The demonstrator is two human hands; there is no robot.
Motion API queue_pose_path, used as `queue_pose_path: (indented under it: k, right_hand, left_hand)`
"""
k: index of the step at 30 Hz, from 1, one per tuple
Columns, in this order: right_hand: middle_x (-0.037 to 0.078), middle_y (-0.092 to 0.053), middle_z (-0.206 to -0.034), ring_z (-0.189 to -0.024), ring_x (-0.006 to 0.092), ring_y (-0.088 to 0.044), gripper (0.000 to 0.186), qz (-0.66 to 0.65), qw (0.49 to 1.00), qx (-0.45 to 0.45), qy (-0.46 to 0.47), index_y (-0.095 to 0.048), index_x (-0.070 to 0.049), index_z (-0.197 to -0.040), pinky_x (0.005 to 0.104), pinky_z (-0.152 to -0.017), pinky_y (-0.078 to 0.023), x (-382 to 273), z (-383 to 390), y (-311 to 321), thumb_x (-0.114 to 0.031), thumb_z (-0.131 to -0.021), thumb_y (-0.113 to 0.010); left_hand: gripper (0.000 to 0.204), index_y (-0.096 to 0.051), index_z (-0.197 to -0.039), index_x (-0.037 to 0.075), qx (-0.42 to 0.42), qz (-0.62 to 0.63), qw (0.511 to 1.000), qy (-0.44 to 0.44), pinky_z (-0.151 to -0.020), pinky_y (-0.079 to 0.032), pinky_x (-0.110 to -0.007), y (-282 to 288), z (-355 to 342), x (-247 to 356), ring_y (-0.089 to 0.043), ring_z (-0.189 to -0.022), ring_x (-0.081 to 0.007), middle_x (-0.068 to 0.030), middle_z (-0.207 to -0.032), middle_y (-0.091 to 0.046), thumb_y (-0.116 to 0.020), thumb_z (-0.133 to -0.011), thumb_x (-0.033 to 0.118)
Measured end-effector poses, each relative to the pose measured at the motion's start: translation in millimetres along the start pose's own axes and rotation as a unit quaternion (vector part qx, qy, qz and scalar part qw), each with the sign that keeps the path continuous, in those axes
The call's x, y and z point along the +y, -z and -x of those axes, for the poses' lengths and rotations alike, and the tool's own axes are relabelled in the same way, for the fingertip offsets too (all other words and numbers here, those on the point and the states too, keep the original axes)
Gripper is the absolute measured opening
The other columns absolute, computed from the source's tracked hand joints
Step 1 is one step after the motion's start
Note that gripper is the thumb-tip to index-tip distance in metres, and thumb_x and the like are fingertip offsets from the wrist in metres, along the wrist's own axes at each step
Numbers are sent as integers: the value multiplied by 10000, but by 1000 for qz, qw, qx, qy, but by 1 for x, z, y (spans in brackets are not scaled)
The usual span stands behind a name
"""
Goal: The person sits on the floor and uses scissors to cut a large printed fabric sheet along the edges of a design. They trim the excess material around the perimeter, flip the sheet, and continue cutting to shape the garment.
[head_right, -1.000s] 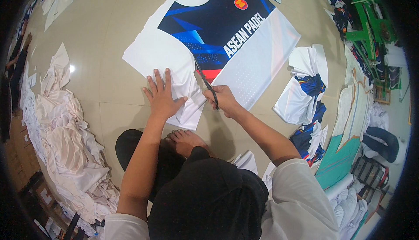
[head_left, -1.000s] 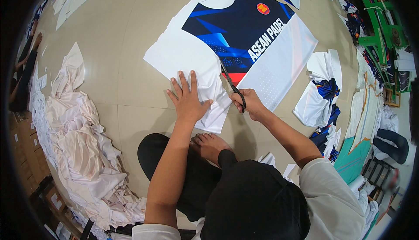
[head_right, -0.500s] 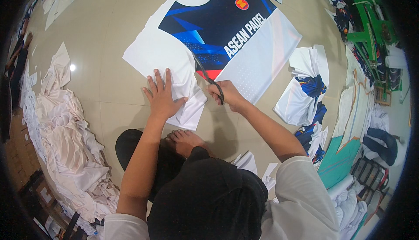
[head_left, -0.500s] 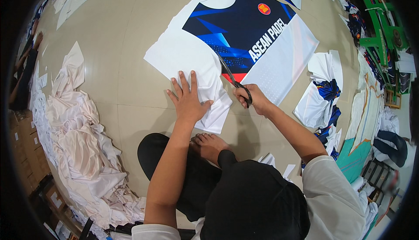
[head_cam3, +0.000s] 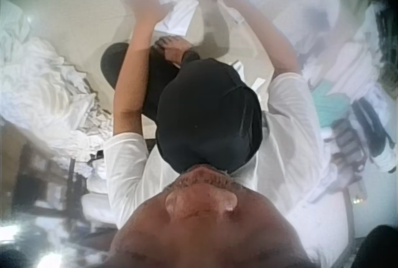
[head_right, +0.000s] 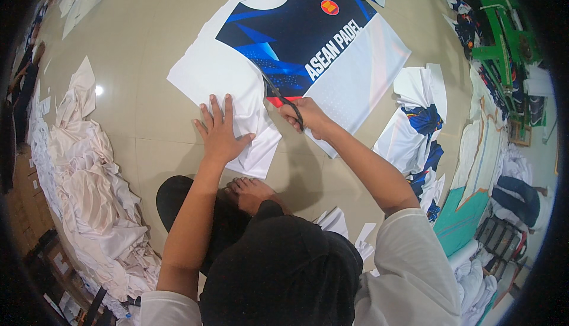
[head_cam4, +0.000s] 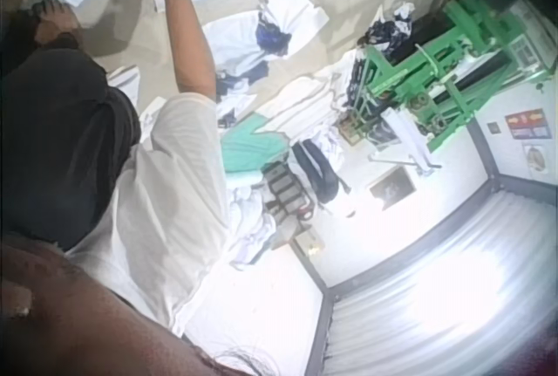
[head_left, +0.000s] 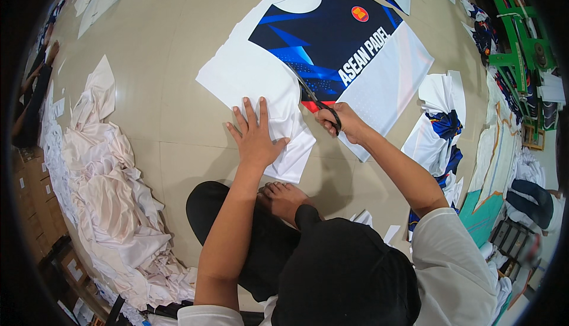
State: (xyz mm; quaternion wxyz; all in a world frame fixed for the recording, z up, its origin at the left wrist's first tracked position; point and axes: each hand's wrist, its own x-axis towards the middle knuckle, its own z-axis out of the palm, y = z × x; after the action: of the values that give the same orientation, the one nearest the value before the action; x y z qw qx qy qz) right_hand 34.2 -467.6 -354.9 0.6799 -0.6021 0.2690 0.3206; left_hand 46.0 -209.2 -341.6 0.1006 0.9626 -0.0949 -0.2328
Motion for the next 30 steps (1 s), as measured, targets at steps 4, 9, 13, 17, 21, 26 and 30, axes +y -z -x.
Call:
queue_pose_path:
  k: [4, 9, 13, 17, 21, 26, 30]
  right_hand:
    - [-16, -566, -626, -509, 79, -509, 260, 13, 1000, 0, -6, -662, -74, -777, 255, -464, -385, 3, -4, 6, -291, -853, -783]
    - [-10, -575, -629, -503, 77, -497, 244, 38, 999, -2, 3, -686, -44, -810, 251, -474, -375, -1, -1, 7, -259, -858, -789]
    - [-6, -575, -623, -491, 81, -484, 266, 59, 998, -2, 10, -699, -28, -829, 246, -478, -365, -1, -3, 14, -271, -868, -799]
    - [-8, -571, -619, -485, 79, -481, 276, 75, 997, -5, -2, -696, -32, -813, 244, -478, -360, -7, -5, 17, -282, -867, -799]
    - [-14, -564, -615, -488, 73, -485, 296, 46, 999, -15, -10, -674, -54, -769, 241, -477, -355, -18, -12, 16, -305, -864, -798]
    - [-21, -555, -608, -501, 69, -492, 307, 66, 997, -31, 7, -642, -81, -729, 243, -479, -358, -28, -28, 20, -314, -861, -793]
    - [-23, -551, -601, -494, 74, -485, 310, 78, 996, -30, 2, -629, -93, -707, 249, -484, -359, -37, -30, 19, -311, -855, -792]
  left_hand:
    - [1285, -62, -1724, 221, -8, -1, 1000, 2, -1223, -30, -759, 1, 0, 3, 42, -1602, -539, -226, -1772, 29, -880, -769, 485]
    - [1283, -62, -1724, 219, -10, -1, 1000, 3, -1224, -29, -757, 3, 0, 1, 44, -1603, -537, -225, -1772, 34, -879, -771, 484]
    - [1281, -69, -1724, 212, -3, 3, 1000, -2, -1223, -31, -758, 0, 0, 1, 39, -1602, -539, -228, -1772, 24, -881, -769, 477]
    - [1288, -61, -1726, 229, 16, 3, 1000, -15, -1193, -42, -796, -6, -1, -5, 26, -1588, -574, -247, -1768, 23, -861, -761, 526]
    - [1289, -65, -1725, 227, 16, 4, 1000, -16, -1192, -43, -797, -7, -1, -5, 23, -1588, -575, -248, -1768, 20, -862, -758, 526]
    - [1290, -66, -1725, 230, 13, 2, 1000, -15, -1193, -41, -795, -5, -1, -4, 24, -1590, -572, -243, -1770, 19, -863, -756, 528]
    - [1289, -65, -1726, 235, 15, 0, 1000, -14, -1195, -36, -792, -4, -1, -5, 30, -1591, -568, -239, -1771, 22, -861, -757, 536]
